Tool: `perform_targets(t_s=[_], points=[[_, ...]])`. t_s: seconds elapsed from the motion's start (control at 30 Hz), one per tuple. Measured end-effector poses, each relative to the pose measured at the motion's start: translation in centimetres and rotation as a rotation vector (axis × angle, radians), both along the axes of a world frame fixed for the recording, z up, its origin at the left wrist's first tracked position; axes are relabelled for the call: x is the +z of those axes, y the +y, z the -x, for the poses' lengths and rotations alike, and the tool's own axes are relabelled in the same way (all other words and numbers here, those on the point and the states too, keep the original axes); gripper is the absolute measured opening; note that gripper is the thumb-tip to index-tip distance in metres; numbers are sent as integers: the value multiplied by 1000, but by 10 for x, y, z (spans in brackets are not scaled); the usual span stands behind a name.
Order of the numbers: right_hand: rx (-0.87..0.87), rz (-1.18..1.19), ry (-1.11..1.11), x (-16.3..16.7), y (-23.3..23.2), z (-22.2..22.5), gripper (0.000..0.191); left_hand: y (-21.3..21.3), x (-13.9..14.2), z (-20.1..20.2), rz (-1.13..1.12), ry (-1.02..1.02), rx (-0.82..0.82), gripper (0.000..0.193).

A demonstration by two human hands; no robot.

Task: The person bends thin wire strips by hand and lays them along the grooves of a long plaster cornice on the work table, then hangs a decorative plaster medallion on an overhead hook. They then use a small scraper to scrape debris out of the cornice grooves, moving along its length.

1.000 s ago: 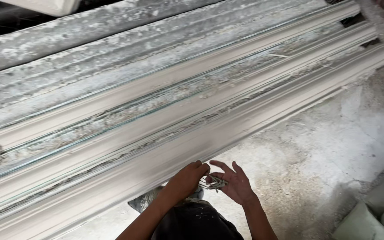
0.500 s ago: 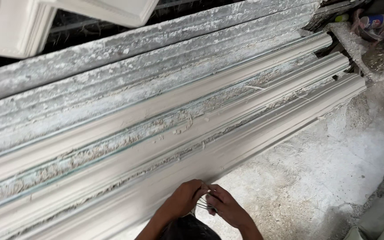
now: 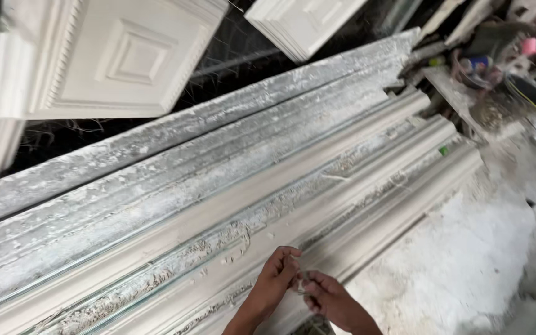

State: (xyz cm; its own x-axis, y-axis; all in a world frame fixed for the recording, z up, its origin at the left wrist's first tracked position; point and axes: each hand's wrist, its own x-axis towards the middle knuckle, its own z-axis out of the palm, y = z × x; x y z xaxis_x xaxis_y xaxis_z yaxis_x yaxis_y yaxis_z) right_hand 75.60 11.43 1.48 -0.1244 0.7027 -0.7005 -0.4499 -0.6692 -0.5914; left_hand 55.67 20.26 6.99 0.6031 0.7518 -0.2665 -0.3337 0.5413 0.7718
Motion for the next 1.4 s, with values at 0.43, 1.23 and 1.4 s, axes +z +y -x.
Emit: perform_targets(t_s=[0.43, 1.23, 1.4], points=[[788, -378, -149, 34, 134, 1, 21, 47, -9, -32, -59, 499, 648, 15], [671, -1646, -110, 333, 382, 207, 40, 25, -28, 60, -54, 655, 1351, 38], [475, -1545, 27, 424, 416, 278, 29, 31, -11, 69, 45, 790, 1091, 37]])
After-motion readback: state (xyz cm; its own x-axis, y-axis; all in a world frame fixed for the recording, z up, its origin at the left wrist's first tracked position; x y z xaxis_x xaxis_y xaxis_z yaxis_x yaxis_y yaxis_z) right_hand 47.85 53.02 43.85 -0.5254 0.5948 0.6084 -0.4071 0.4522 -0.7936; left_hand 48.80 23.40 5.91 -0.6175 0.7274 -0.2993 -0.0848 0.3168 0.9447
